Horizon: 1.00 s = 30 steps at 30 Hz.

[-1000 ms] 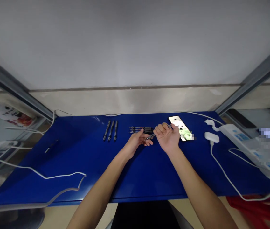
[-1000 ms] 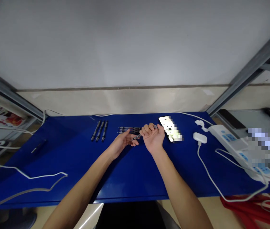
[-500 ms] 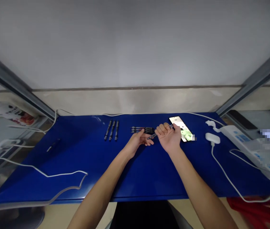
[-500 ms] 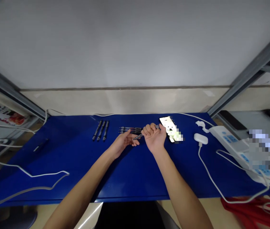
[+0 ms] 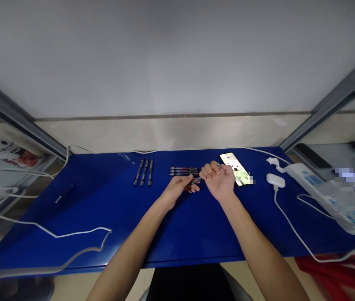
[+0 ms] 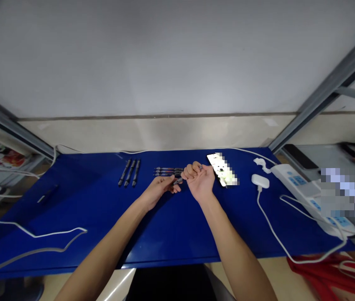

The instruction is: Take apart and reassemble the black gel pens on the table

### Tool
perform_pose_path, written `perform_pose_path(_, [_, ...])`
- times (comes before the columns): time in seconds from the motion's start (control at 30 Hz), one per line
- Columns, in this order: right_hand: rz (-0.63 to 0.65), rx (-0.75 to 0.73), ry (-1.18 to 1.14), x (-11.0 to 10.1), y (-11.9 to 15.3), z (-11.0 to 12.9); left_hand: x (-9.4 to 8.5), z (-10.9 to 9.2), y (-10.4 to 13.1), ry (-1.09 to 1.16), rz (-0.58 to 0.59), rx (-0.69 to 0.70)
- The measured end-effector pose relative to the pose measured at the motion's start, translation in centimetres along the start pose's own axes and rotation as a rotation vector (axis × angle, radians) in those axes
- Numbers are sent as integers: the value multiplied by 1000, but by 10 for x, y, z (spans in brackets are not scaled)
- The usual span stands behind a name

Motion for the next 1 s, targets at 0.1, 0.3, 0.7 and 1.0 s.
perform_pose_path(0.1, [-4, -13, 56, 3, -1, -2, 0, 0, 0, -39, 2, 18])
perform_pose_path(0.3, [-176, -326, 869, -6, -7, 6, -6, -3, -2, -18, -96, 71])
perform_pose_path(0.7, [-739, -108, 2109, -45, -11, 11, -25, -20, 0, 207, -352, 209])
perform_pose_path(1.0, [-684, -14, 2095, -48, -10, 11, -33, -21, -2, 246, -386, 218])
Point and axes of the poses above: each hand's wrist, its own y-axis away from the middle knuckle, its own x-axis out of the palm, z = x × y, the point moved 1 cm from there along -y, towards the middle knuckle, and after that the axes turned 1 degree about -x, right-handed, at the moved point
